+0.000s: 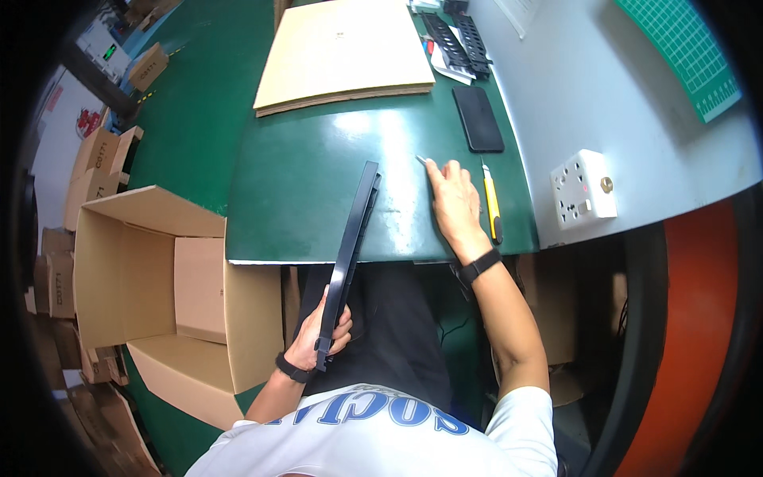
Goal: Inspecting, cleaning, and packing molded plastic components in a manufacturing facility.
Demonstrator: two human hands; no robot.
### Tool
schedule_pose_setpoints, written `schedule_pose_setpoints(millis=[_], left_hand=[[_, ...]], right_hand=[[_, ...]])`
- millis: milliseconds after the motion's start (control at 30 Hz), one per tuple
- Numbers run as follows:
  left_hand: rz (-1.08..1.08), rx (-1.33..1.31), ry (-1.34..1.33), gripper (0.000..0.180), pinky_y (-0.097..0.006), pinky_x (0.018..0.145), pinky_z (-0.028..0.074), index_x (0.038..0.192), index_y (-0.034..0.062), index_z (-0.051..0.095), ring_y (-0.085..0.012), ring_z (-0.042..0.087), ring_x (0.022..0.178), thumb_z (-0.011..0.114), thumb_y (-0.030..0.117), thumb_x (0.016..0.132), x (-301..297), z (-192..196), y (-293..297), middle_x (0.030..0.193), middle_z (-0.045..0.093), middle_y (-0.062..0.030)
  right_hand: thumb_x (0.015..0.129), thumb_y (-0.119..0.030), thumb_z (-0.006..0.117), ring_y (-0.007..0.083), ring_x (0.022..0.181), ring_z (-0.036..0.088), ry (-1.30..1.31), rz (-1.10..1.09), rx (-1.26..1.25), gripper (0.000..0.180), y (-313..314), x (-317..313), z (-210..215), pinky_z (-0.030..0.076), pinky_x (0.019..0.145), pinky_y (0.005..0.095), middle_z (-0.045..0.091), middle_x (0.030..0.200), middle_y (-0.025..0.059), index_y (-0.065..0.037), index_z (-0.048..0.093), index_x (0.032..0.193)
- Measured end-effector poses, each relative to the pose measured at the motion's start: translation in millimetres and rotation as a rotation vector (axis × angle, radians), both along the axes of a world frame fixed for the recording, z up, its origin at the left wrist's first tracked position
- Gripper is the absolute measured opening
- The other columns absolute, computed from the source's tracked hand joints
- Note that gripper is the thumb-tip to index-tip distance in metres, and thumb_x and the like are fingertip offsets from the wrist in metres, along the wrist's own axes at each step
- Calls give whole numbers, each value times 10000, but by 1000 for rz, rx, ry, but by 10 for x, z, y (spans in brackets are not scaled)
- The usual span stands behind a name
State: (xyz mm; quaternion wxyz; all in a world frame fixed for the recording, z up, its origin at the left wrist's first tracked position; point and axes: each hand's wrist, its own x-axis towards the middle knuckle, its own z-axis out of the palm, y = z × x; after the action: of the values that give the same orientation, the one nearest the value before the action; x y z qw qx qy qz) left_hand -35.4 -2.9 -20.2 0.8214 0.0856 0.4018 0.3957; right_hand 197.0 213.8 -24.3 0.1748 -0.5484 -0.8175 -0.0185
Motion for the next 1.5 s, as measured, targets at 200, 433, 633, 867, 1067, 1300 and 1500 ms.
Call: schedule_pose_setpoints(millis=[200,433,633,867,1067,1300,1500], left_hand=[[109,119,134,629,-235,387,290,807,87,490,-89,325,413,289,652,997,-111,95,6,567,354,22],[153,400,599,672,-281,649,361,788,39,538,-108,401,716,275,607,1031,308,102,73,724,424,31],[177,367,581,675,-269,727,415,858,-6,597,-109,493,766,267,550,1054,209,36,-28,771,532,4],[267,611,617,601,-316,688,445,1058,10,602,-123,525,737,224,477,1076,119,228,38,733,569,-32],[325,687,811,344,-377,814,482,1152,3,499,-281,644,842,431,327,1059,-97,343,-64,901,619,-179],[544,576,983,309,-328,875,535,1264,-2,493,-199,668,1006,561,116,988,-522,909,-582,1169,612,-142],[352,925,1942,421,-510,1101,331,1334,65,530,-286,548,1256,614,96,923,-887,1362,-849,1385,543,-127]], right_hand=[[863,-14,612,296,963,591,236,95,242,362,-259,-300,292,486,775,379,605,1038,147,-61,650,1220],[999,-274,589,10,522,421,1431,50,-834,252,-1083,-844,850,379,497,173,507,645,-54,-30,638,956],[958,-135,632,16,630,493,1595,209,-992,191,-1255,-980,911,403,582,160,611,821,-28,-18,606,1106],[866,54,663,196,1186,548,1415,478,-881,607,-1435,-945,897,413,1005,290,496,1275,79,103,406,1414],[854,-17,716,99,909,538,1308,520,-831,539,-1363,-979,960,410,729,193,526,1090,47,127,505,1329],[844,-38,738,80,758,438,1225,522,-894,433,-1384,-1170,963,358,643,191,523,900,9,98,615,1236],[831,79,679,149,806,597,730,791,-826,378,-1423,-1360,1085,465,718,241,647,936,97,20,664,1204]])
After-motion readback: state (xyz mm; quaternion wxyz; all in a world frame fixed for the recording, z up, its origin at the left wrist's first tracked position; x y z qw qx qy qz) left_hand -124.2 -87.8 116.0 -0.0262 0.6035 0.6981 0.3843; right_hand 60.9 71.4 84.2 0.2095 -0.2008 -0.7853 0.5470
